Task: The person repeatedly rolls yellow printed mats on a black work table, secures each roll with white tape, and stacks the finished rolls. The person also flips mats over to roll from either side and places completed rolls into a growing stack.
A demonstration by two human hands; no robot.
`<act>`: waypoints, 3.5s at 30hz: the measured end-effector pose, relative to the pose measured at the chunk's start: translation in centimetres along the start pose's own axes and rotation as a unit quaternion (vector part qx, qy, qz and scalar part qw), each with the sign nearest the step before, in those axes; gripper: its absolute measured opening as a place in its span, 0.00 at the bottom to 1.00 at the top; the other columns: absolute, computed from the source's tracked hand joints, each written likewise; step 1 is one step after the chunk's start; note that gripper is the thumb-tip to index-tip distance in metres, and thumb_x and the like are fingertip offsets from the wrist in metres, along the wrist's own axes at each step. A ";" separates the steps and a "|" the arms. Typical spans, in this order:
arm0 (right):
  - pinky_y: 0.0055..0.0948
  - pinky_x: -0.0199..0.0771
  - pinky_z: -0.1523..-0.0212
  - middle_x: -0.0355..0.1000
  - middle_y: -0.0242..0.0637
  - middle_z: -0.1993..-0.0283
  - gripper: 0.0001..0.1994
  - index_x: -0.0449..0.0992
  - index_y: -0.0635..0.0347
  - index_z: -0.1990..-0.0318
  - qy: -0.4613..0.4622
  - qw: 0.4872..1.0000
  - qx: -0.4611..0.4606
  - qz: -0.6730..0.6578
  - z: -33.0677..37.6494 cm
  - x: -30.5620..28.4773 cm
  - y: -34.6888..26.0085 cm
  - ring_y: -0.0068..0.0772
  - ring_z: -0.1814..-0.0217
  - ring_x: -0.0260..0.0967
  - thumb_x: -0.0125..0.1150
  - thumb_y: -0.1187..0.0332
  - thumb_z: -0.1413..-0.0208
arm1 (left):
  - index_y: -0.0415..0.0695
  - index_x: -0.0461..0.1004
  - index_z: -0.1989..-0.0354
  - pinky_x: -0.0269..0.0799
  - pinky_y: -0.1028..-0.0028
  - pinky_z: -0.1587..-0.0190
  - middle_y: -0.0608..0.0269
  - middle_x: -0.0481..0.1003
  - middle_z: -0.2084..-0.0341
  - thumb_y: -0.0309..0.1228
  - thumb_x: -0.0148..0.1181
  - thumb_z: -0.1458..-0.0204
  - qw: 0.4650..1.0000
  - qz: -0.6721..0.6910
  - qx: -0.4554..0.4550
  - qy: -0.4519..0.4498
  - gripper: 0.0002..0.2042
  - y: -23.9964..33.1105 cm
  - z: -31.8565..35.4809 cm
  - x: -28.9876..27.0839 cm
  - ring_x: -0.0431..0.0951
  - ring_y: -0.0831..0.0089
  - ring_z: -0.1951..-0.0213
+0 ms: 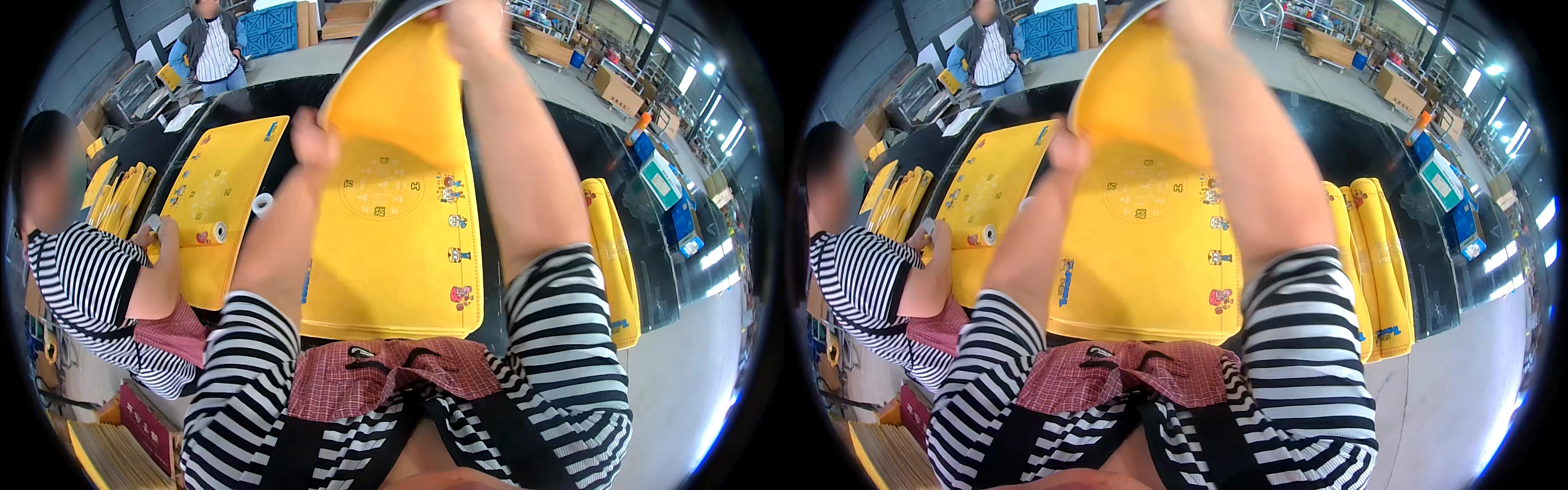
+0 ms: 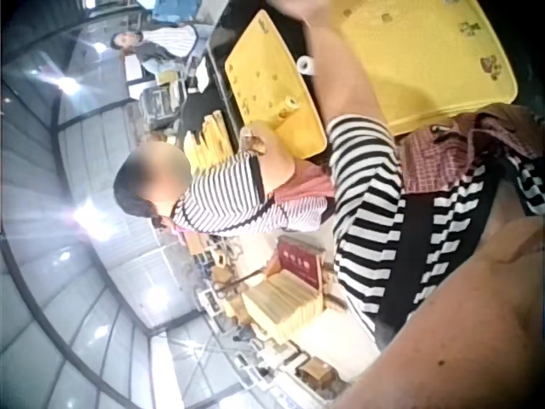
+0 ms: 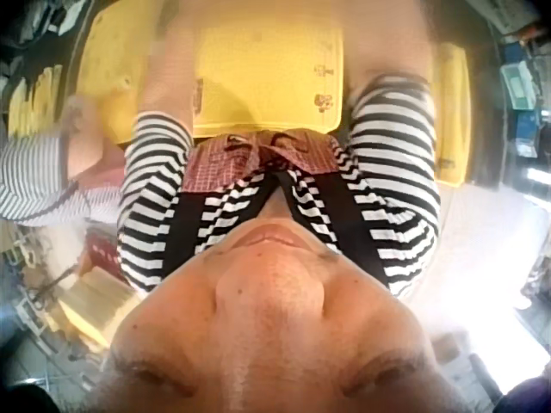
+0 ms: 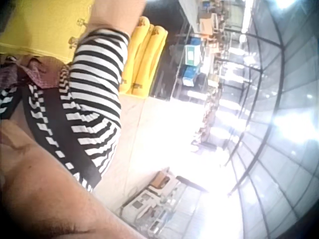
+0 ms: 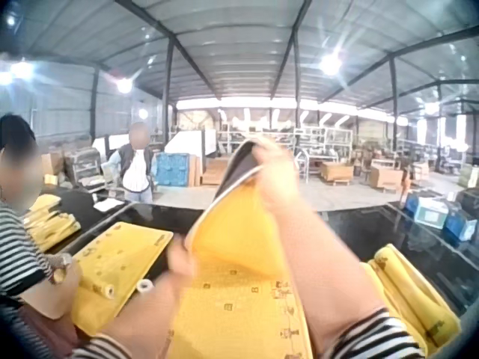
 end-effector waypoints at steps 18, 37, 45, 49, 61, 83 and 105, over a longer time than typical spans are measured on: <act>0.33 0.76 0.74 0.78 0.38 0.62 0.12 0.74 0.63 0.47 0.243 0.791 0.538 0.163 48.3 -22.7 9.2 0.34 0.71 0.77 0.61 0.69 0.35 | 0.45 0.70 0.70 0.69 0.57 0.57 0.54 0.69 0.67 0.22 0.54 0.48 0.871 -0.161 0.182 -0.426 0.02 -7.0 28.4 -15.6 0.72 0.52 0.60; 0.40 0.74 0.39 0.75 0.49 0.41 0.20 0.68 0.58 0.36 0.271 0.853 0.438 -0.086 47.1 -17.4 2.2 0.45 0.37 0.73 0.56 0.62 0.31 | 0.54 0.78 0.68 0.65 0.56 0.48 0.69 0.77 0.69 0.39 0.58 0.40 0.849 -0.315 0.235 -0.352 0.07 -5.5 19.2 -14.8 0.79 0.63 0.59; 0.51 0.56 0.28 0.74 0.39 0.36 0.24 0.75 0.52 0.35 -0.305 0.720 0.204 0.589 42.7 -15.7 9.8 0.45 0.28 0.64 0.63 0.61 0.39 | 0.52 0.79 0.43 0.59 0.48 0.33 0.60 0.78 0.44 0.43 0.54 0.35 0.896 -0.085 0.090 -0.426 0.17 -5.5 25.2 -7.5 0.71 0.57 0.36; 0.51 0.50 0.24 0.69 0.41 0.29 0.26 0.73 0.53 0.33 -0.363 0.707 0.187 0.577 43.1 -15.6 9.5 0.46 0.24 0.60 0.62 0.59 0.38 | 0.57 0.66 0.28 0.49 0.44 0.27 0.52 0.66 0.31 0.52 0.51 0.33 0.830 -0.207 0.185 -0.483 0.27 -5.2 27.0 -8.8 0.63 0.52 0.29; 0.52 0.57 0.30 0.68 0.44 0.29 0.29 0.72 0.54 0.35 -0.391 0.675 0.200 0.593 43.3 -14.4 9.3 0.50 0.26 0.61 0.66 0.55 0.42 | 0.57 0.67 0.29 0.53 0.45 0.30 0.46 0.67 0.32 0.54 0.51 0.35 0.811 -0.223 0.156 -0.517 0.29 -3.9 28.8 -10.5 0.64 0.47 0.30; 0.47 0.57 0.26 0.70 0.40 0.33 0.28 0.70 0.53 0.30 -0.445 0.660 0.205 0.569 43.7 -10.9 7.3 0.46 0.27 0.62 0.64 0.57 0.37 | 0.50 0.73 0.36 0.58 0.55 0.35 0.60 0.74 0.46 0.35 0.61 0.39 0.863 -0.157 0.197 -0.438 0.22 -4.1 30.5 -13.2 0.71 0.59 0.40; 0.38 0.73 0.49 0.72 0.34 0.59 0.13 0.86 0.51 0.53 -0.314 0.783 0.134 0.520 51.4 -8.3 6.5 0.40 0.52 0.69 0.67 0.72 0.46 | 0.54 0.86 0.53 0.64 0.60 0.44 0.65 0.73 0.60 0.29 0.65 0.43 0.909 -0.084 0.170 -0.372 0.12 -5.4 34.1 -16.2 0.71 0.63 0.52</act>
Point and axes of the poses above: each hand's wrist, its own z-axis away from the middle knuckle, its own x-axis out of the palm, y = z × x, the point moved 2 cm from there along -z, towards the middle knuckle
